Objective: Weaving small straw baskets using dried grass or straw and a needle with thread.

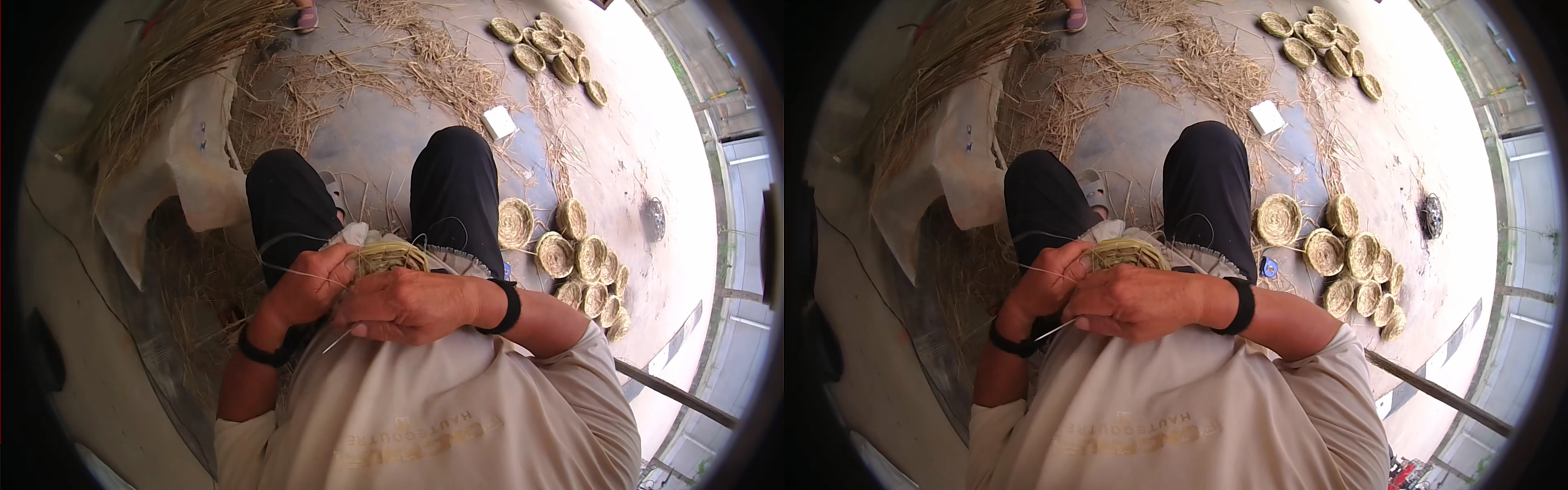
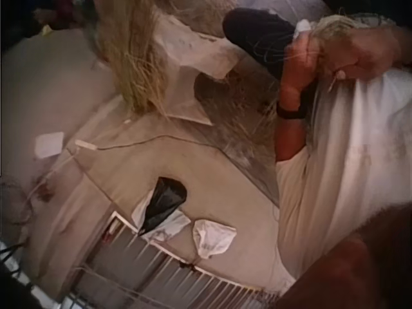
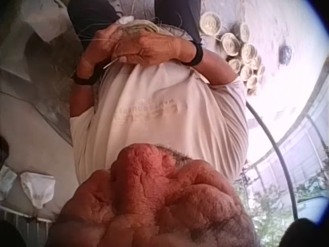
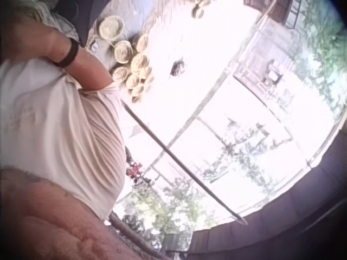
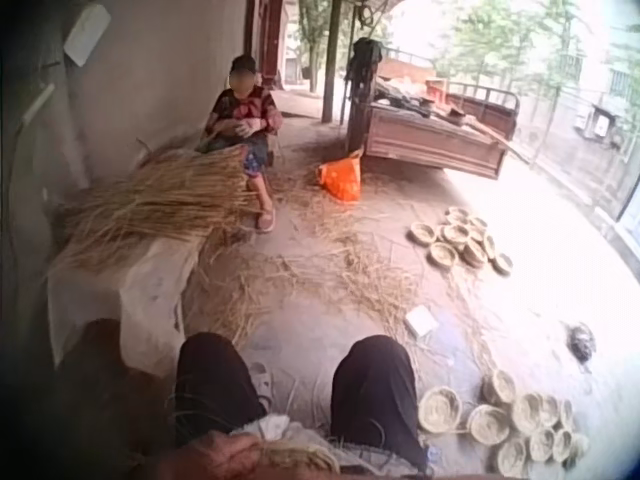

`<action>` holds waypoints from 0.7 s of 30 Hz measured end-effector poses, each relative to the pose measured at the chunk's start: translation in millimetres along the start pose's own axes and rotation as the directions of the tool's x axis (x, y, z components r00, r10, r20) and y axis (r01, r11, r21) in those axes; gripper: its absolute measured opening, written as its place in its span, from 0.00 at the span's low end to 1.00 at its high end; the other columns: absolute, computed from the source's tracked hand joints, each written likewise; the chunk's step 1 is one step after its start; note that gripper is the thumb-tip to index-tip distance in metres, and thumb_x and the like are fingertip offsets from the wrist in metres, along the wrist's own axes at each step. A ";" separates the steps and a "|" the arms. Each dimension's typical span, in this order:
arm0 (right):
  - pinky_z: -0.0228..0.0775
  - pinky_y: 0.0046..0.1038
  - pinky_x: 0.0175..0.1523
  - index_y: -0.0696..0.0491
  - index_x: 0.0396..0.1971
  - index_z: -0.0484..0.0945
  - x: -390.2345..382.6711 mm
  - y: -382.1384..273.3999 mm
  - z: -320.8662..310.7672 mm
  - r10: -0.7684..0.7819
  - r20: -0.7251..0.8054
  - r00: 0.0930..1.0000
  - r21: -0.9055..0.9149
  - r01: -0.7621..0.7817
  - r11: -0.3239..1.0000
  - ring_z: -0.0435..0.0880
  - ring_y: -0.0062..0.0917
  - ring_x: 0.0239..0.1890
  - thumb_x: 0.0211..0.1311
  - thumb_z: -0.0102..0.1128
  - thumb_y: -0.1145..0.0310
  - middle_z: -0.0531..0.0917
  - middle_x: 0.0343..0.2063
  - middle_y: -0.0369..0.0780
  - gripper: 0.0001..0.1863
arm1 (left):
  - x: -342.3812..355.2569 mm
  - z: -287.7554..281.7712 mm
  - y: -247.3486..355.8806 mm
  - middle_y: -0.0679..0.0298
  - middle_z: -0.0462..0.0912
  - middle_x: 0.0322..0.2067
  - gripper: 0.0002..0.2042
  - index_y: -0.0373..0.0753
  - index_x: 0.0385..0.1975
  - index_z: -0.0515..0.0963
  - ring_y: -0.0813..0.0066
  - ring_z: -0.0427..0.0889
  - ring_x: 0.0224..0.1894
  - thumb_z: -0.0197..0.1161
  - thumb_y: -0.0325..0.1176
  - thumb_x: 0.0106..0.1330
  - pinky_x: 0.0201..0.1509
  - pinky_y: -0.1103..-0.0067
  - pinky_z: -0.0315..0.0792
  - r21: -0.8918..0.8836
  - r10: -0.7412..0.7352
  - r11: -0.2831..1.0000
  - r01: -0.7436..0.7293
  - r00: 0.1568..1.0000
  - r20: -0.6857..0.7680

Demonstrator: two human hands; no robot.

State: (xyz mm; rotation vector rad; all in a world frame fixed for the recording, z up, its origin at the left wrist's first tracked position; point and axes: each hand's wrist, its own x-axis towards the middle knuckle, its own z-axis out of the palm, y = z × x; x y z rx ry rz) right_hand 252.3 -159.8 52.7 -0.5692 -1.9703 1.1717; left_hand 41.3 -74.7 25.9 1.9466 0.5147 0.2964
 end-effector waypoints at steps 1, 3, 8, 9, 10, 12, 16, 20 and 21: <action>0.76 0.40 0.61 0.60 0.51 0.81 -7.7 4.6 0.4 0.059 0.048 0.997 0.048 -0.061 0.997 0.83 0.44 0.53 0.77 0.58 0.70 0.83 0.49 0.49 0.11 | -0.9 2.7 -4.1 0.45 0.87 0.37 0.15 0.28 0.53 0.78 0.50 0.88 0.39 0.56 0.33 0.77 0.45 0.67 0.80 -0.127 -0.104 0.987 0.098 0.994 -0.036; 0.74 0.40 0.64 0.60 0.52 0.81 -15.9 10.8 0.4 0.117 0.093 0.989 0.090 -0.126 0.988 0.82 0.44 0.58 0.78 0.57 0.70 0.83 0.53 0.50 0.11 | -0.6 3.4 -10.5 0.45 0.87 0.38 0.15 0.28 0.53 0.78 0.54 0.88 0.38 0.57 0.33 0.77 0.44 0.68 0.80 -0.176 -0.116 0.978 0.109 0.993 -0.030; 0.70 0.41 0.69 0.60 0.57 0.79 -21.6 4.1 -15.5 0.173 0.185 0.967 0.064 -0.188 0.980 0.78 0.45 0.65 0.78 0.56 0.71 0.79 0.60 0.52 0.14 | 7.4 9.0 -9.5 0.48 0.87 0.33 0.12 0.29 0.47 0.81 0.66 0.86 0.33 0.60 0.33 0.76 0.39 0.69 0.79 -0.120 -0.113 0.988 0.101 0.989 -0.099; 0.70 0.41 0.69 0.60 0.57 0.79 -25.4 0.4 -23.0 0.170 0.187 0.968 0.060 -0.184 0.981 0.78 0.45 0.65 0.78 0.56 0.71 0.79 0.60 0.52 0.14 | 6.5 10.7 -16.2 0.50 0.86 0.30 0.11 0.29 0.43 0.80 0.69 0.84 0.31 0.61 0.33 0.75 0.37 0.69 0.77 -0.098 -0.152 0.985 0.141 0.982 -0.113; 0.72 0.39 0.68 0.61 0.57 0.79 -33.1 -1.6 -31.1 0.177 0.016 0.984 0.019 -0.178 0.984 0.79 0.42 0.64 0.78 0.56 0.71 0.79 0.61 0.51 0.14 | 5.0 12.3 -21.6 0.52 0.85 0.27 0.11 0.29 0.39 0.80 0.72 0.82 0.29 0.61 0.33 0.75 0.35 0.69 0.76 -0.077 -0.192 0.980 0.184 0.973 -0.127; 0.75 0.34 0.60 0.61 0.54 0.80 -51.9 -12.3 -44.7 0.305 -0.327 0.894 0.051 -0.306 0.951 0.82 0.35 0.55 0.80 0.54 0.70 0.82 0.56 0.46 0.13 | 1.7 10.3 -20.2 0.53 0.83 0.26 0.11 0.30 0.37 0.79 0.72 0.80 0.28 0.61 0.34 0.75 0.34 0.69 0.75 -0.118 -0.236 0.969 0.216 0.952 -0.194; 0.74 0.17 0.36 0.60 0.60 0.78 -124.1 -19.8 -91.6 0.553 -0.712 0.432 0.313 -0.510 0.801 0.80 0.13 0.29 0.82 0.54 0.64 0.87 0.43 0.35 0.18 | -10.0 -5.6 -32.2 0.53 0.82 0.24 0.11 0.31 0.36 0.78 0.74 0.79 0.27 0.62 0.34 0.76 0.32 0.69 0.74 -0.042 -0.199 0.979 0.202 0.875 -0.442; 0.58 0.14 0.23 0.60 0.60 0.79 -147.9 -45.4 -99.8 0.445 -0.881 0.161 0.356 -0.393 0.848 0.69 0.08 0.20 0.83 0.53 0.63 0.84 0.32 0.33 0.19 | -10.5 -15.1 -23.3 0.50 0.83 0.25 0.10 0.32 0.37 0.78 0.66 0.83 0.27 0.62 0.35 0.75 0.33 0.68 0.76 0.078 -0.133 0.974 0.210 0.822 -0.553; 0.57 0.13 0.23 0.59 0.59 0.80 -140.0 -44.6 -92.4 0.424 -0.890 0.168 0.325 -0.417 0.848 0.68 0.06 0.20 0.82 0.53 0.64 0.83 0.28 0.31 0.17 | -10.5 -14.1 -21.6 0.49 0.83 0.26 0.10 0.32 0.37 0.79 0.60 0.85 0.28 0.62 0.34 0.74 0.34 0.67 0.77 0.114 -0.136 0.965 0.237 0.821 -0.554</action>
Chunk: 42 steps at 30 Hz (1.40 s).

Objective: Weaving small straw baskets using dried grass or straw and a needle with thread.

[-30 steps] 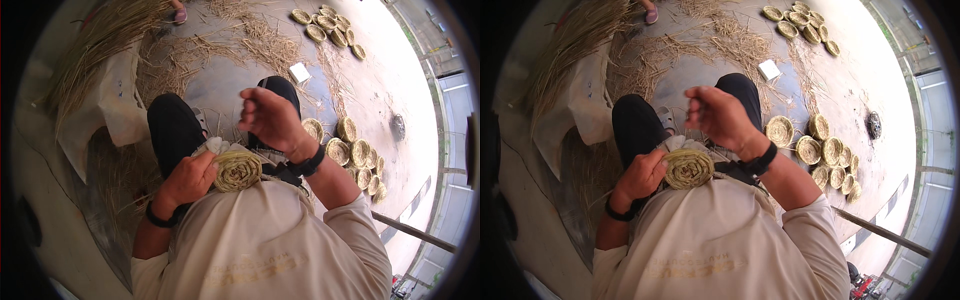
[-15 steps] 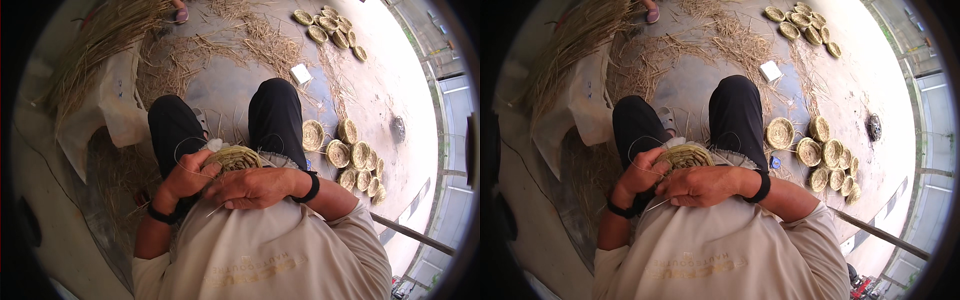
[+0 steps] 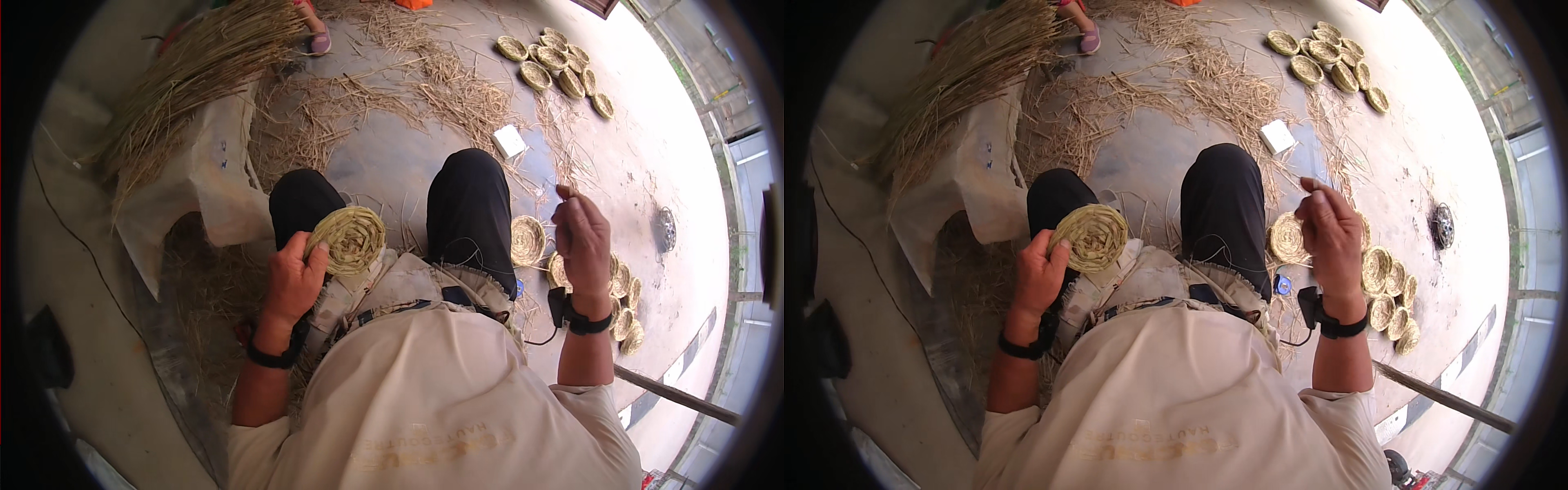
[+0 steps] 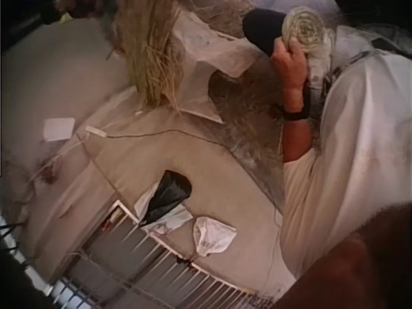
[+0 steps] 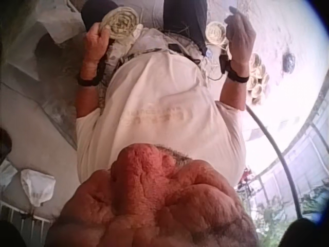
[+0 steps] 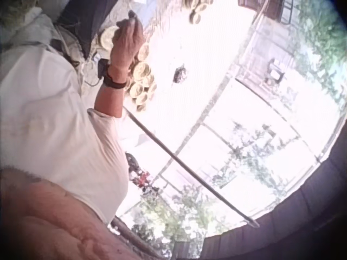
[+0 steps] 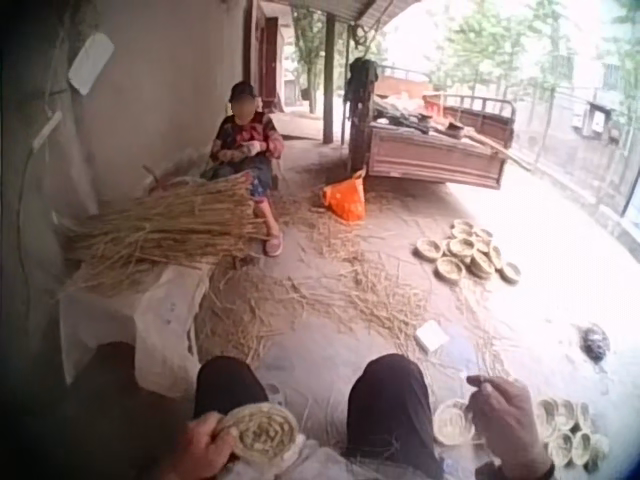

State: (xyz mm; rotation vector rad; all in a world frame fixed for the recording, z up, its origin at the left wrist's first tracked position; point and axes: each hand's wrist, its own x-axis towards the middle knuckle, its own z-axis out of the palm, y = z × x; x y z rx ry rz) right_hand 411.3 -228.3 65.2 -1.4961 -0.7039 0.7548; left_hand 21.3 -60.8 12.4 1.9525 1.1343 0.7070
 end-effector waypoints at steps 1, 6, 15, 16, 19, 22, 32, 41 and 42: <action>0.58 0.13 0.24 0.59 0.59 0.81 -5.9 3.0 11.1 0.010 0.050 0.999 -0.005 -0.010 1.000 0.68 0.06 0.20 0.82 0.53 0.66 0.82 0.28 0.31 0.16 | -0.9 1.6 2.8 0.48 0.84 0.27 0.10 0.32 0.38 0.79 0.53 0.87 0.30 0.62 0.34 0.74 0.35 0.66 0.78 0.044 -0.004 0.999 0.003 1.000 0.001; 0.77 0.25 0.32 0.60 0.56 0.79 -37.8 -0.2 105.3 0.232 0.704 0.671 -0.198 -0.128 0.972 0.84 0.17 0.26 0.81 0.52 0.69 0.83 0.23 0.38 0.14 | -4.4 9.8 21.5 0.49 0.85 0.28 0.10 0.31 0.41 0.79 0.63 0.87 0.30 0.61 0.33 0.73 0.36 0.69 0.78 0.087 0.029 0.996 -0.035 0.997 0.067; 0.77 0.46 0.42 0.59 0.45 0.84 -37.3 5.8 147.9 0.071 0.780 0.621 -0.277 0.241 0.930 0.86 0.52 0.35 0.73 0.55 0.66 0.85 0.30 0.53 0.13 | -7.2 13.0 30.9 0.47 0.83 0.28 0.09 0.31 0.41 0.79 0.52 0.87 0.30 0.61 0.32 0.72 0.35 0.66 0.78 0.083 0.083 0.993 -0.089 0.994 0.074; 0.77 0.46 0.42 0.59 0.45 0.84 -36.9 5.7 147.7 0.075 0.779 0.622 -0.280 0.238 0.930 0.86 0.52 0.35 0.73 0.55 0.66 0.85 0.30 0.53 0.13 | -7.4 13.6 30.1 0.47 0.83 0.28 0.09 0.31 0.41 0.78 0.52 0.87 0.31 0.61 0.32 0.72 0.36 0.66 0.78 0.079 0.091 0.992 -0.098 0.993 0.080; 0.77 0.46 0.42 0.59 0.44 0.84 -35.1 4.7 146.3 0.074 0.787 0.612 -0.266 0.229 0.936 0.86 0.51 0.35 0.72 0.55 0.66 0.85 0.30 0.53 0.13 | -7.1 14.9 31.7 0.47 0.84 0.30 0.09 0.31 0.41 0.78 0.49 0.87 0.32 0.61 0.31 0.72 0.37 0.65 0.78 0.079 0.091 0.992 -0.099 0.991 0.099; 0.77 0.45 0.42 0.59 0.43 0.85 -35.2 4.5 146.5 0.087 0.786 0.612 -0.266 0.208 0.941 0.86 0.51 0.35 0.71 0.55 0.67 0.86 0.30 0.53 0.13 | -7.9 18.5 32.2 0.47 0.85 0.32 0.09 0.31 0.43 0.79 0.45 0.87 0.34 0.62 0.31 0.71 0.38 0.63 0.79 0.148 0.118 0.981 -0.129 0.990 0.081; 0.75 0.41 0.34 0.60 0.37 0.81 -31.7 16.0 168.5 0.052 0.725 0.686 -0.246 0.188 0.951 0.84 0.42 0.26 0.74 0.54 0.68 0.82 0.21 0.48 0.11 | -14.5 28.8 42.8 0.48 0.85 0.34 0.10 0.34 0.45 0.79 0.44 0.86 0.35 0.66 0.29 0.67 0.36 0.60 0.80 0.352 0.232 0.906 -0.236 0.971 0.056; 0.77 0.46 0.38 0.57 0.35 0.82 -33.1 15.5 156.6 -0.025 0.808 0.588 -0.277 0.417 0.866 0.85 0.49 0.29 0.72 0.57 0.66 0.84 0.24 0.49 0.10 | -1.9 14.6 34.8 0.53 0.84 0.30 0.10 0.35 0.41 0.78 0.47 0.86 0.32 0.68 0.30 0.64 0.33 0.60 0.80 0.463 0.319 0.836 -0.294 0.947 0.026; 0.78 0.42 0.35 0.57 0.36 0.83 -31.4 17.8 160.5 -0.079 0.804 0.589 -0.240 0.443 0.864 0.86 0.44 0.26 0.73 0.57 0.67 0.84 0.23 0.45 0.10 | -3.9 17.5 37.8 0.53 0.83 0.30 0.10 0.36 0.41 0.77 0.48 0.86 0.31 0.68 0.30 0.64 0.32 0.60 0.80 0.440 0.337 0.832 -0.337 0.938 0.083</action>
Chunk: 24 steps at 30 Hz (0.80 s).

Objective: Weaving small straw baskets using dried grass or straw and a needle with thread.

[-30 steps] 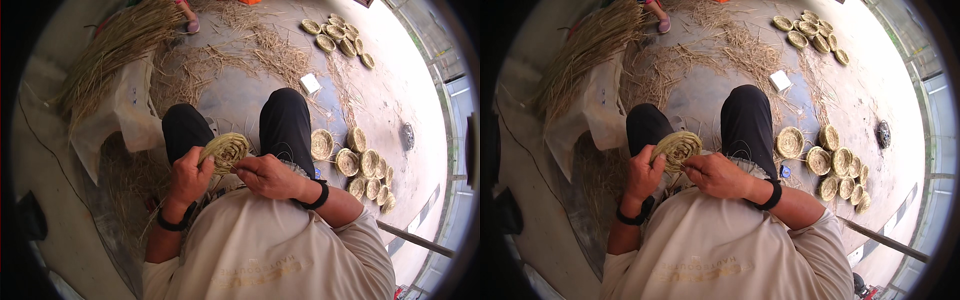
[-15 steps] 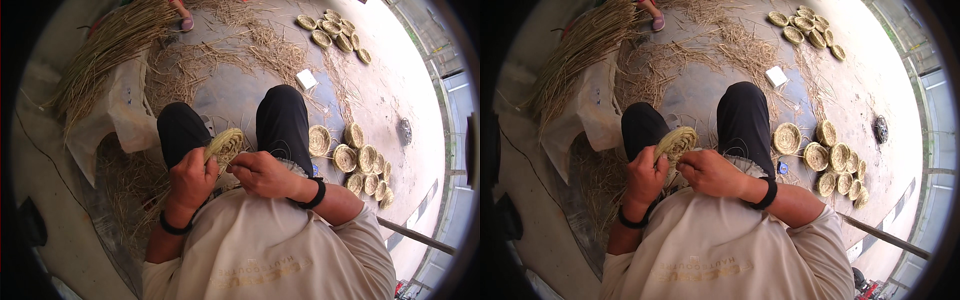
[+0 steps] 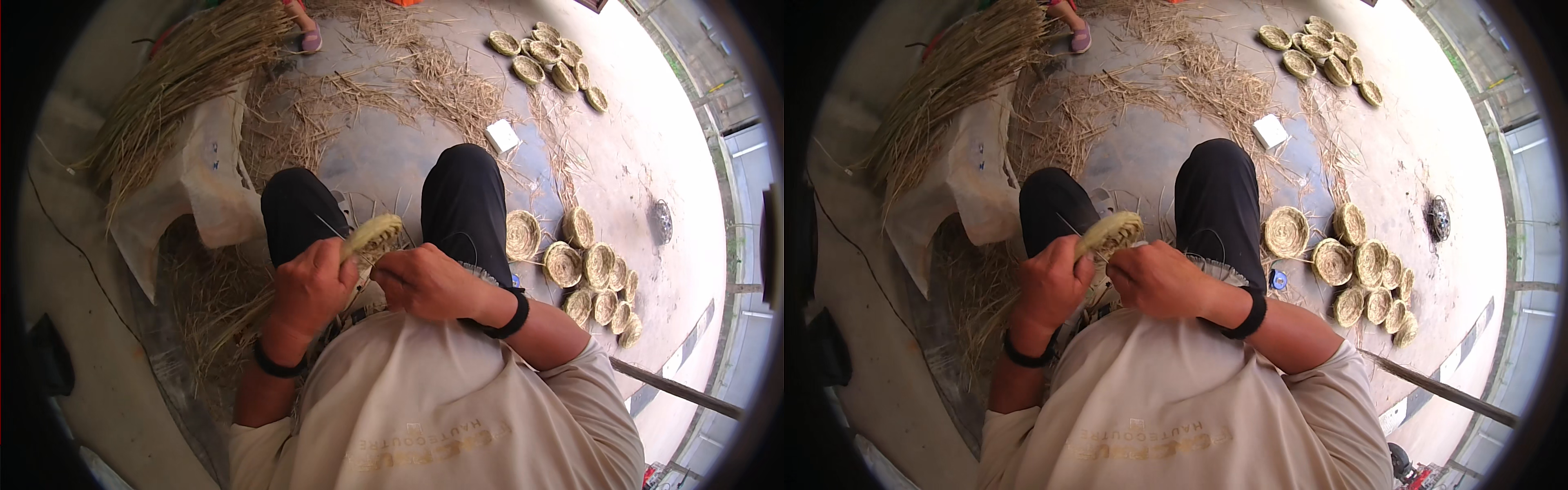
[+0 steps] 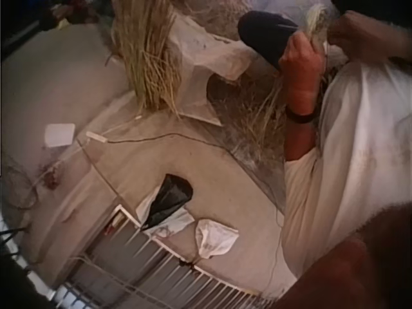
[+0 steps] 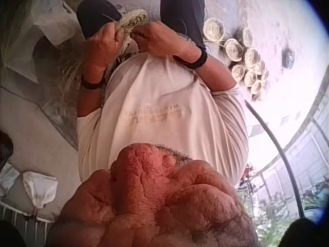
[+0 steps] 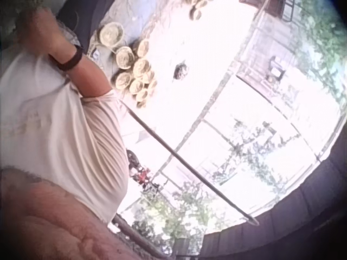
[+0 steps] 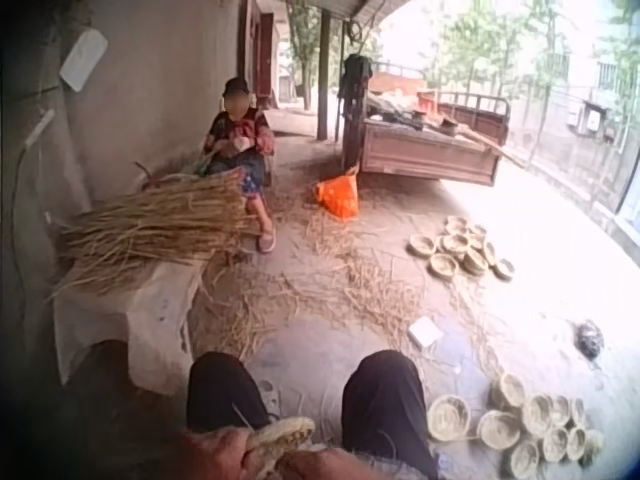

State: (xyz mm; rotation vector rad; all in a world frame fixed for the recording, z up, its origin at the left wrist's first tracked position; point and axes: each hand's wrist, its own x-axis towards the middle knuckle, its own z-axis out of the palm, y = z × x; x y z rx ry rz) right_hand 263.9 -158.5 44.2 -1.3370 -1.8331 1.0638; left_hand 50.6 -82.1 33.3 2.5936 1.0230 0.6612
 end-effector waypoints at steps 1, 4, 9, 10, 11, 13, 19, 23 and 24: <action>0.78 0.42 0.35 0.57 0.36 0.83 0.7 -2.6 -1.4 -0.003 0.002 1.000 -0.002 0.003 1.000 0.86 0.44 0.26 0.73 0.57 0.67 0.84 0.23 0.45 0.10 | -0.5 0.8 3.3 0.54 0.83 0.30 0.10 0.36 0.41 0.77 0.48 0.85 0.30 0.68 0.30 0.64 0.32 0.60 0.80 -0.023 0.044 0.999 -0.043 0.998 0.041; 0.78 0.42 0.37 0.55 0.37 0.84 2.1 -12.2 -10.1 0.115 0.068 0.991 -0.227 -0.097 0.969 0.85 0.43 0.28 0.72 0.60 0.65 0.85 0.25 0.44 0.09 | 0.5 -2.5 1.6 0.56 0.82 0.29 0.10 0.37 0.40 0.77 0.51 0.85 0.29 0.69 0.30 0.62 0.30 0.61 0.80 0.003 0.068 0.998 -0.069 0.996 0.059; 0.79 0.46 0.38 0.53 0.30 0.81 31.2 -1.2 -32.3 -0.161 -0.159 0.974 -0.411 0.083 0.908 0.86 0.48 0.32 0.71 0.59 0.57 0.82 0.24 0.46 0.15 | 0.3 -1.4 12.4 0.58 0.80 0.27 0.11 0.37 0.37 0.77 0.55 0.85 0.28 0.70 0.32 0.58 0.29 0.63 0.80 0.041 0.153 0.986 -0.159 0.980 0.125; 0.77 0.43 0.40 0.54 0.32 0.82 37.7 6.8 -29.7 -0.098 -0.058 0.993 -0.433 0.064 0.899 0.85 0.44 0.32 0.69 0.63 0.62 0.84 0.28 0.45 0.11 | 1.4 0.9 16.8 0.59 0.79 0.26 0.11 0.38 0.35 0.77 0.57 0.85 0.27 0.71 0.32 0.57 0.29 0.64 0.80 0.028 0.195 0.979 -0.200 0.973 0.122; 0.77 0.43 0.40 0.54 0.32 0.82 42.7 10.4 -28.7 -0.098 -0.064 0.993 -0.436 0.061 0.898 0.85 0.44 0.32 0.69 0.63 0.62 0.84 0.28 0.45 0.11 | 2.2 2.6 18.9 0.59 0.79 0.26 0.11 0.38 0.34 0.77 0.58 0.84 0.27 0.71 0.33 0.56 0.29 0.65 0.80 0.014 0.237 0.971 -0.241 0.964 0.119; 0.78 0.43 0.39 0.55 0.31 0.81 53.0 14.8 -26.8 0.066 0.148 0.987 -0.375 -0.006 0.927 0.86 0.44 0.32 0.69 0.62 0.62 0.84 0.29 0.46 0.11 | 0.6 7.0 15.8 0.60 0.79 0.26 0.11 0.39 0.33 0.76 0.59 0.84 0.26 0.71 0.33 0.56 0.28 0.65 0.79 0.037 0.238 0.969 -0.243 0.965 0.108; 0.79 0.36 0.39 0.59 0.41 0.84 92.5 28.0 -46.9 0.032 -0.211 0.977 0.083 -0.014 0.996 0.88 0.33 0.30 0.73 0.60 0.65 0.85 0.28 0.45 0.12 | 1.0 7.0 19.5 0.63 0.78 0.24 0.10 0.42 0.31 0.75 0.63 0.84 0.25 0.71 0.34 0.57 0.26 0.68 0.78 0.003 0.311 0.949 -0.314 0.940 0.139; 0.79 0.26 0.44 0.61 0.45 0.83 57.8 32.0 -31.1 -0.120 -0.005 0.993 0.033 0.120 0.992 0.87 0.21 0.34 0.76 0.62 0.67 0.87 0.33 0.43 0.12 | 6.6 3.4 14.9 0.64 0.77 0.22 0.10 0.42 0.29 0.73 0.64 0.84 0.23 0.70 0.34 0.59 0.24 0.69 0.78 0.012 0.316 0.948 -0.318 0.944 0.099; 0.80 0.24 0.47 0.59 0.49 0.82 52.5 22.3 -28.5 -0.108 0.059 0.992 0.238 0.091 0.967 0.87 0.22 0.36 0.78 0.60 0.67 0.87 0.34 0.41 0.11 | 7.0 3.0 13.7 0.64 0.77 0.22 0.10 0.42 0.29 0.73 0.64 0.84 0.23 0.70 0.34 0.59 0.24 0.69 0.78 0.012 0.311 0.950 -0.313 0.946 0.095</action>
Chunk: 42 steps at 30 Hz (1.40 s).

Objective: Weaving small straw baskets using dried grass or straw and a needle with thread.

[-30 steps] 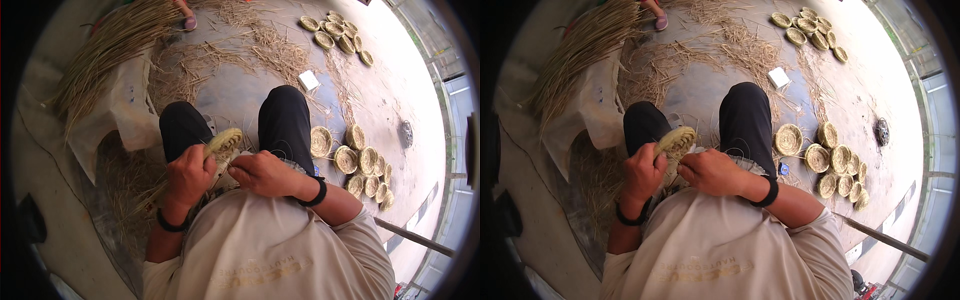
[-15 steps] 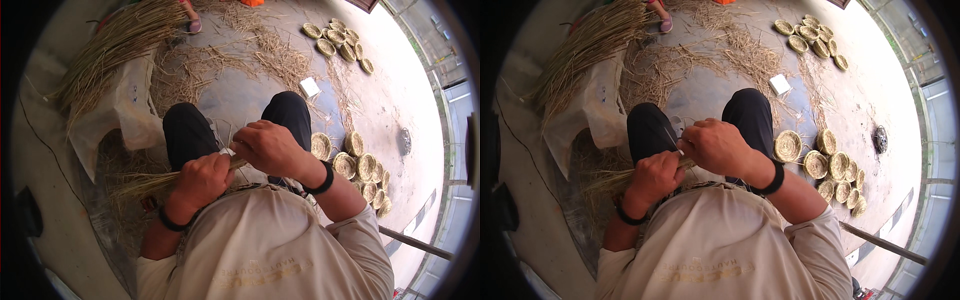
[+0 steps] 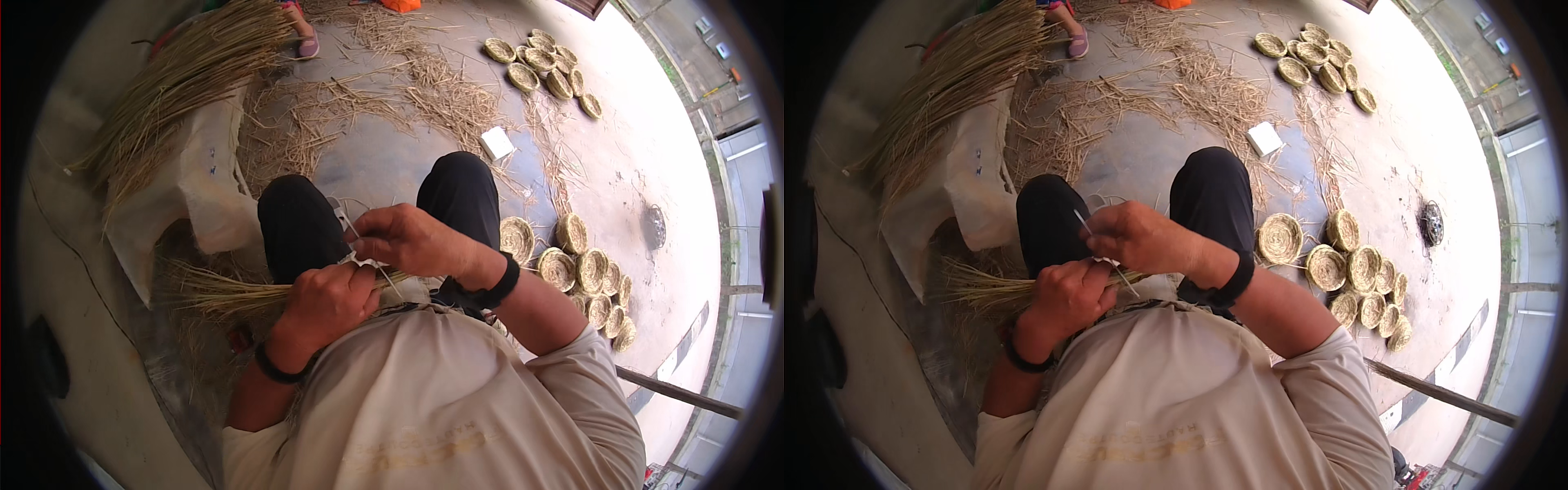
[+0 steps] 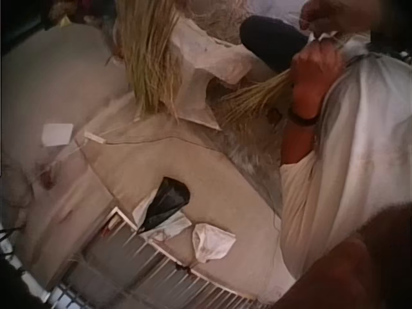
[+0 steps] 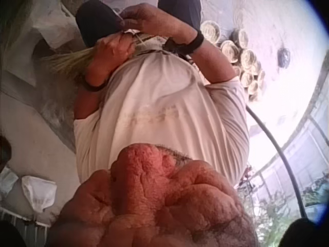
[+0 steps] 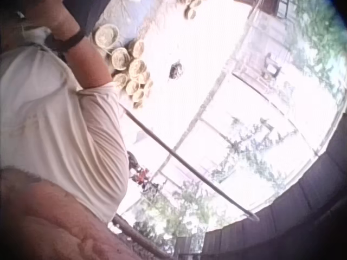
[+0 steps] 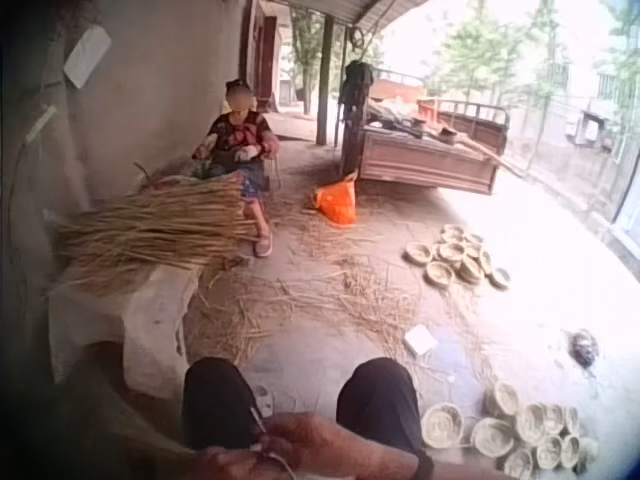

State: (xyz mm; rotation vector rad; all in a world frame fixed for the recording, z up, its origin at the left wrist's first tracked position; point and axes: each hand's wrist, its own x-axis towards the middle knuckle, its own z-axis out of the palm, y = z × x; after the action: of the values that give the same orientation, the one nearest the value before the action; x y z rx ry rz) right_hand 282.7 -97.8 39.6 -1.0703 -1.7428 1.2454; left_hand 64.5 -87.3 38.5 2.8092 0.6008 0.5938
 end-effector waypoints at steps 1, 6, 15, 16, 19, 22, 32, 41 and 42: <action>0.80 0.24 0.47 0.59 0.49 0.82 -2.9 -7.5 -2.0 0.006 0.001 1.000 -0.002 -0.006 1.000 0.87 0.22 0.36 0.78 0.60 0.67 0.87 0.34 0.41 0.11 | -1.2 0.0 -0.2 0.63 0.77 0.22 0.09 0.42 0.29 0.73 0.63 0.83 0.22 0.69 0.34 0.59 0.24 0.68 0.78 -0.012 -0.021 1.000 0.021 1.000 0.013; 0.84 0.29 0.33 0.54 0.61 0.75 -12.3 -34.0 -17.9 0.358 -0.157 0.920 0.901 -0.015 0.434 0.87 0.25 0.31 0.83 0.51 0.63 0.81 0.30 0.36 0.16 | -14.9 -13.5 -24.7 0.59 0.79 0.24 0.08 0.40 0.32 0.76 0.58 0.85 0.26 0.68 0.31 0.57 0.28 0.64 0.79 0.004 -0.126 0.992 0.126 0.988 0.089; 0.80 0.30 0.30 0.54 0.57 0.79 -91.3 -15.9 -82.6 -0.152 -0.316 0.936 -0.330 0.042 0.943 0.86 0.26 0.23 0.81 0.55 0.61 0.87 0.27 0.39 0.16 | -51.2 -82.6 -74.6 0.57 0.81 0.27 0.07 0.39 0.33 0.74 0.53 0.85 0.28 0.67 0.30 0.62 0.30 0.60 0.79 0.175 -0.263 0.953 0.247 0.962 0.076; 0.80 0.33 0.31 0.54 0.56 0.80 -91.9 -28.4 -82.5 -0.040 -0.199 0.979 -0.472 -0.060 0.880 0.86 0.32 0.24 0.79 0.58 0.61 0.87 0.27 0.42 0.15 | -55.4 -86.3 -77.4 0.57 0.82 0.28 0.07 0.39 0.33 0.75 0.53 0.85 0.29 0.67 0.31 0.62 0.31 0.60 0.79 0.188 -0.281 0.947 0.262 0.956 0.084; 0.78 0.40 0.34 0.53 0.49 0.83 -90.6 -50.9 -78.1 0.185 -0.079 0.980 -0.645 -0.192 0.739 0.85 0.45 0.28 0.73 0.64 0.61 0.85 0.25 0.47 0.13 | -59.6 -94.1 -75.4 0.57 0.83 0.28 0.07 0.39 0.34 0.75 0.53 0.86 0.29 0.67 0.31 0.62 0.31 0.60 0.80 0.220 -0.303 0.935 0.279 0.950 0.081; 0.74 0.36 0.32 0.56 0.39 0.85 -101.1 -47.4 -93.7 0.087 -0.218 0.972 -0.520 -0.191 0.833 0.84 0.34 0.23 0.73 0.66 0.63 0.83 0.22 0.44 0.11 | -64.1 -98.7 -76.8 0.57 0.83 0.28 0.07 0.39 0.33 0.75 0.52 0.86 0.29 0.67 0.31 0.62 0.31 0.60 0.80 0.248 -0.307 0.927 0.281 0.949 0.072; 0.78 0.30 0.41 0.60 0.44 0.85 -105.6 2.8 -127.5 0.063 -0.607 0.792 -0.488 -0.434 0.757 0.87 0.30 0.36 0.75 0.63 0.67 0.86 0.36 0.45 0.11 | -48.6 -98.2 -58.1 0.56 0.85 0.27 0.08 0.39 0.36 0.78 0.51 0.87 0.29 0.68 0.34 0.64 0.32 0.60 0.80 0.055 -0.321 0.947 0.317 0.920 0.223; 0.75 0.35 0.61 0.61 0.62 0.77 -20.7 2.3 7.8 -0.128 -0.097 0.987 0.205 0.146 0.968 0.83 0.38 0.59 0.78 0.60 0.62 0.82 0.57 0.51 0.22 | -1.8 -73.9 -27.2 0.51 0.89 0.35 0.24 0.40 0.62 0.77 0.50 0.90 0.37 0.67 0.33 0.65 0.40 0.62 0.84 -0.352 -0.226 0.853 0.385 0.881 0.416; 0.75 0.35 0.61 0.61 0.62 0.77 -22.6 5.3 9.9 -0.125 -0.098 0.987 0.207 0.143 0.968 0.83 0.38 0.59 0.78 0.60 0.62 0.82 0.57 0.51 0.22 | -2.0 -70.9 -27.8 0.51 0.89 0.35 0.24 0.40 0.62 0.77 0.50 0.90 0.37 0.67 0.33 0.65 0.40 0.62 0.84 -0.354 -0.225 0.852 0.387 0.879 0.419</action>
State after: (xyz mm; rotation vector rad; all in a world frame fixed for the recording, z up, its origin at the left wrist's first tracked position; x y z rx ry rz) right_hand 283.7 -121.1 29.8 -0.8535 -1.5510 1.2524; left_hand 23.0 -55.0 93.7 2.2524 0.7249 0.1081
